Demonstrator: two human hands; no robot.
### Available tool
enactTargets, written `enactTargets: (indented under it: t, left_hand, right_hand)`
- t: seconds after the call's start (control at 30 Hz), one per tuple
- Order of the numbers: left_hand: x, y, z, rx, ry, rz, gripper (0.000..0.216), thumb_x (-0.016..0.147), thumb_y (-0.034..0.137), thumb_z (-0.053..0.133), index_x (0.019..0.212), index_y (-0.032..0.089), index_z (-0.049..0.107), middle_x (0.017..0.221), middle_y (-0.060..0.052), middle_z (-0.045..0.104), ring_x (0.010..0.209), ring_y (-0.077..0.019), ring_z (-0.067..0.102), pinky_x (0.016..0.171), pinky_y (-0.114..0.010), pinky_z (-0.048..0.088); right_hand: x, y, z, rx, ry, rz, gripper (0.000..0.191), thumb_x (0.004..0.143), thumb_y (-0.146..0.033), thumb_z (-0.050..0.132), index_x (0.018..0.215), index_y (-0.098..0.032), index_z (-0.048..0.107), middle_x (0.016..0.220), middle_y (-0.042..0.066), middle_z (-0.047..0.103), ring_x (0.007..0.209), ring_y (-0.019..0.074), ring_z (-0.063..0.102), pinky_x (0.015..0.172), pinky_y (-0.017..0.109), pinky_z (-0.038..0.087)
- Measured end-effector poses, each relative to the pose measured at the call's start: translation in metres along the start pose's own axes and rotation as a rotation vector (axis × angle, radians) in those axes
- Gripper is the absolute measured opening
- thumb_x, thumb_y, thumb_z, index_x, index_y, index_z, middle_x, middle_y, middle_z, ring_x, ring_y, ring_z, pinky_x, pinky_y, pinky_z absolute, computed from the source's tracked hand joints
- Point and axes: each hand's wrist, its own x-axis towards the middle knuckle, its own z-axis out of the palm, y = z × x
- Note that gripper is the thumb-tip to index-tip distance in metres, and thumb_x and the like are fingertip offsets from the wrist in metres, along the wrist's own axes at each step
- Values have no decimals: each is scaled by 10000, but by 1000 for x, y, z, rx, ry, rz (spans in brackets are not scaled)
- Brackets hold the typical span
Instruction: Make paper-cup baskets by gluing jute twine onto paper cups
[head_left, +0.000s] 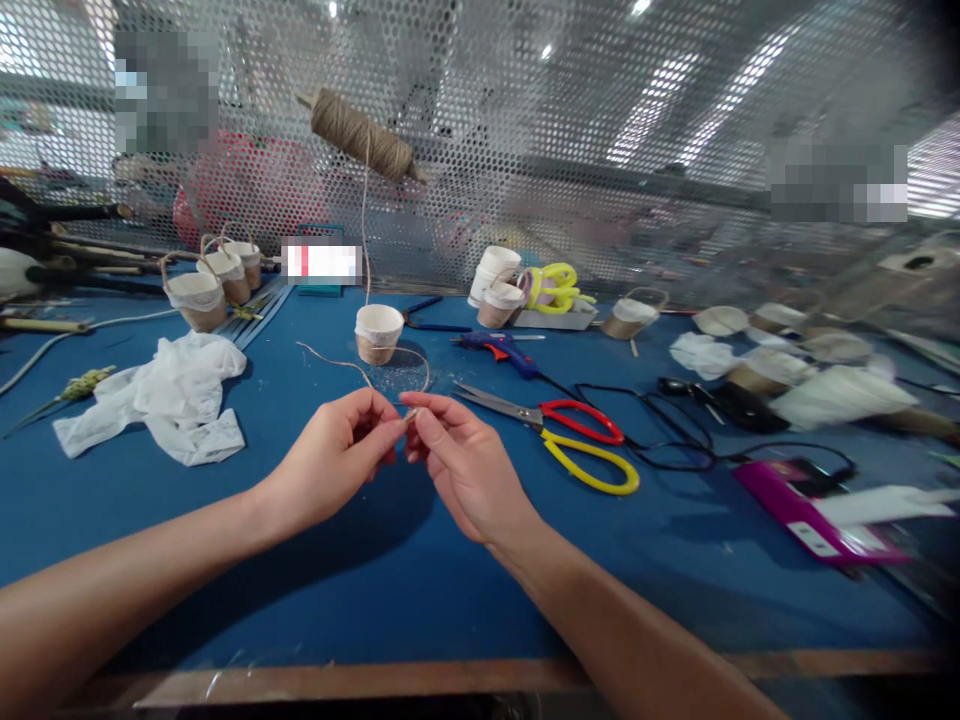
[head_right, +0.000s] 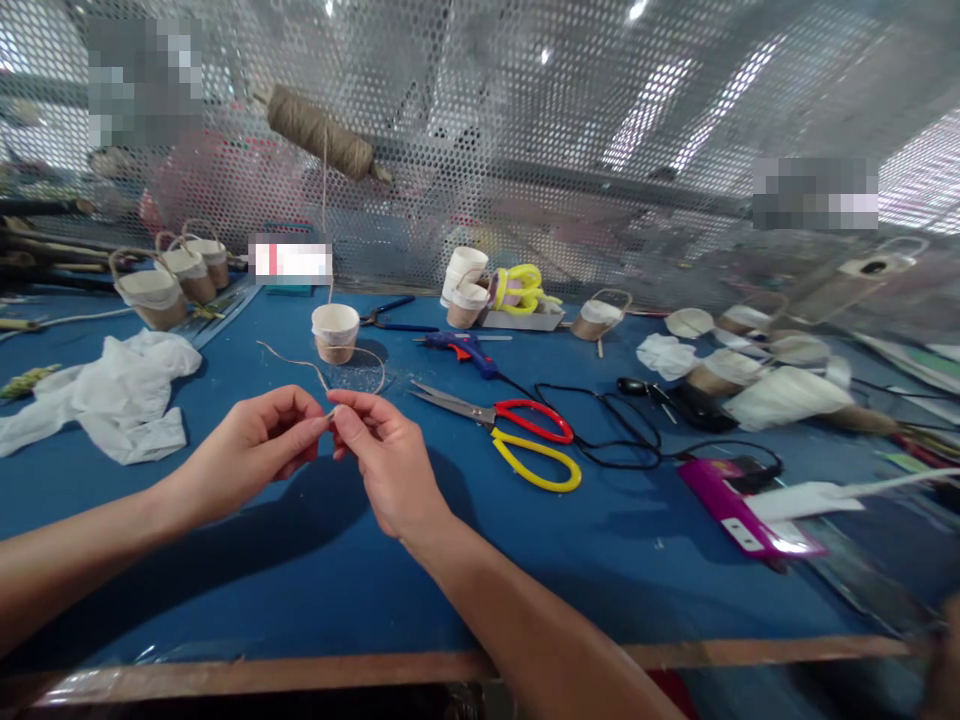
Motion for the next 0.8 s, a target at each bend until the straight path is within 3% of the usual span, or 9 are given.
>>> enactTargets:
  t: [0.3, 0.6, 0.8]
  left_hand:
    - [1, 1, -1, 41, 33, 52, 151, 791, 265, 488, 681, 166, 457, 535, 63, 470, 438, -51, 373, 420, -186, 308]
    - [3, -1, -6, -70, 3, -38, 171, 802, 290, 488, 700, 159, 447, 526, 67, 479, 403, -33, 379, 397, -170, 292]
    - [2, 2, -4, -180, -62, -120, 174, 789, 295, 510, 700, 153, 463, 529, 67, 482, 380, -20, 372, 378, -156, 259]
  right_hand:
    - [0, -2, -1, 57, 1, 56, 187, 626, -274, 710, 779, -198, 634, 682, -35, 579, 578, 68, 494, 572, 223, 403]
    - [0, -5, -2, -10, -18, 5, 190, 671, -260, 685, 845, -211, 626, 724, -27, 617, 626, 72, 537, 605, 220, 422]
    - [3, -10, -5, -68, 44, -42, 135, 679, -281, 670, 665, -179, 583, 609, -48, 579, 524, 63, 497, 541, 222, 387]
